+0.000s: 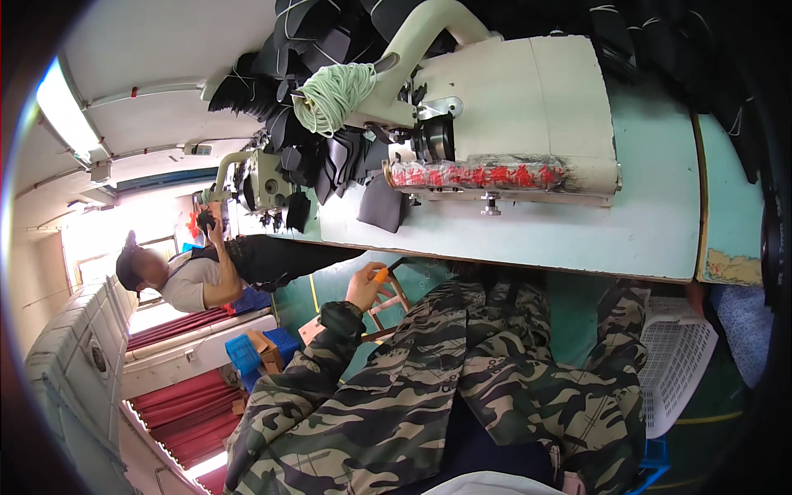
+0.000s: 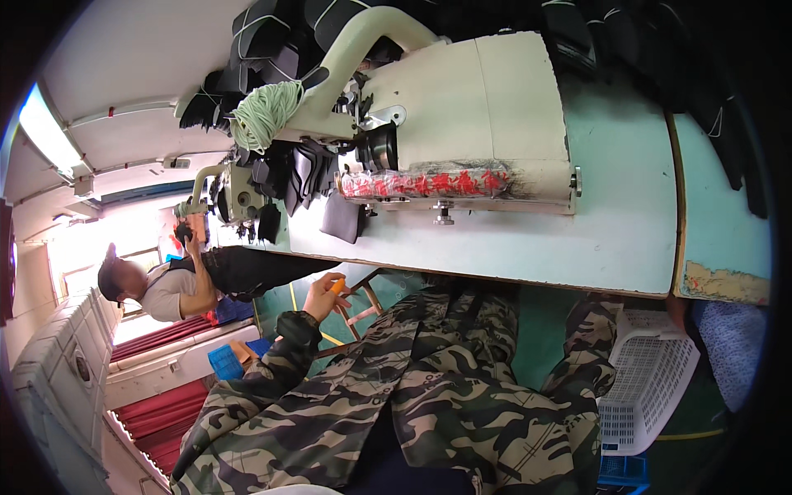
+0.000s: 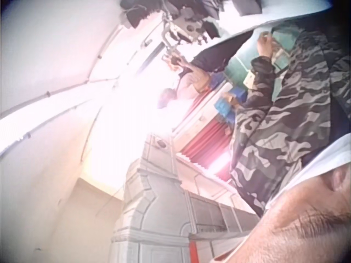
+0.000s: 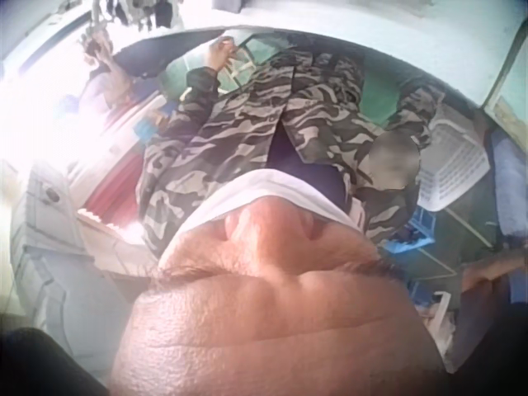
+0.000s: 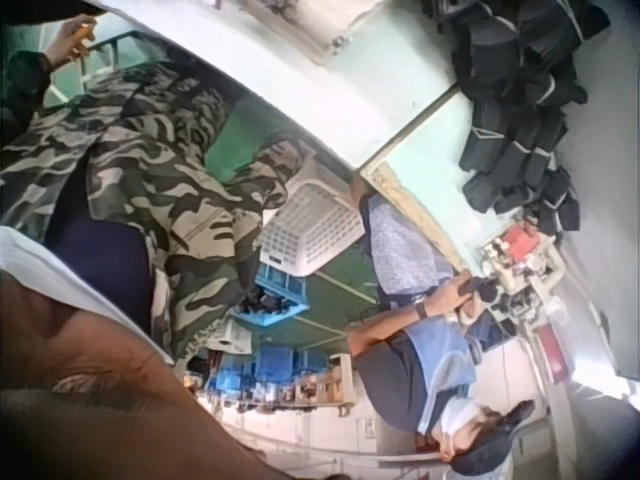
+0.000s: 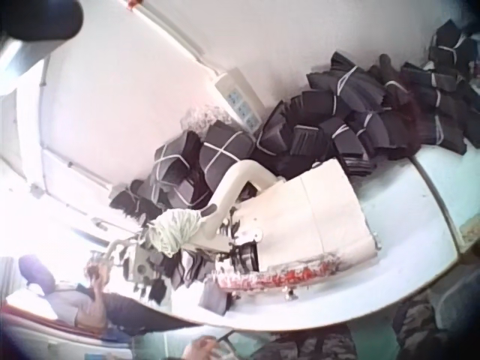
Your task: The person feeds curved black material pieces one by one through a machine to process their edges and stacks the finished pieces on the workbench.
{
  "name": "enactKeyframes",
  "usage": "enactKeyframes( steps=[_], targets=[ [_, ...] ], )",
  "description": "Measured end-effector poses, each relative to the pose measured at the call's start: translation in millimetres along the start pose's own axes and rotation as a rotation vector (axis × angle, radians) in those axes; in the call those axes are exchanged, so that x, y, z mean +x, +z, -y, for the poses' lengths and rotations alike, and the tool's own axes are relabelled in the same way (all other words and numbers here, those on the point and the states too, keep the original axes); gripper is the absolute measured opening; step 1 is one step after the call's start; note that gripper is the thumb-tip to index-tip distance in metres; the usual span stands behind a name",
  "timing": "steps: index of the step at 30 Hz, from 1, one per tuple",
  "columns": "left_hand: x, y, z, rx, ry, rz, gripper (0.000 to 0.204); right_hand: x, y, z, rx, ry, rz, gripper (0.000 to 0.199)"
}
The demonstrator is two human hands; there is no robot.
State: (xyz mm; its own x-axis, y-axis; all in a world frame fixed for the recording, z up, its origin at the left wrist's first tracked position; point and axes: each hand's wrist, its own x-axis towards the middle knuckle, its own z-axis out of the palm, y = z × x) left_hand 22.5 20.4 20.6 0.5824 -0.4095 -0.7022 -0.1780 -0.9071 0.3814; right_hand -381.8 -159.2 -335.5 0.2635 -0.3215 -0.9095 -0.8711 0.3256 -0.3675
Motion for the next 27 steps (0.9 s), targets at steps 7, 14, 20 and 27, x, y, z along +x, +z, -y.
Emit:
enactKeyframes(
  steps=[7, 14, 20, 27],
  targets=[
    [19.2, -19.3, -33.5, -0.064, 0.082, -0.022, 0.031, -1.1, -26.3, 2.4, 0.217, 0.025, -0.084, 0.053],
    [36.0, -20.7, -42.9, -0.049, 0.14, 0.024, 0.029, 0.1, -52.9, 9.0, 0.397, 0.05, -0.159, 0.049],
    [84.7, -51.5, -8.4, -0.028, 0.163, -0.262, 0.032, -8.5, -61.6, -7.3, 0.498, 0.086, -0.224, 0.045],
    [112.2, -51.4, -8.7, -0.727, -0.242, -0.145, 0.045, -5.9, -58.7, 2.0, 0.556, 0.081, -0.199, 0.042]
  ],
)
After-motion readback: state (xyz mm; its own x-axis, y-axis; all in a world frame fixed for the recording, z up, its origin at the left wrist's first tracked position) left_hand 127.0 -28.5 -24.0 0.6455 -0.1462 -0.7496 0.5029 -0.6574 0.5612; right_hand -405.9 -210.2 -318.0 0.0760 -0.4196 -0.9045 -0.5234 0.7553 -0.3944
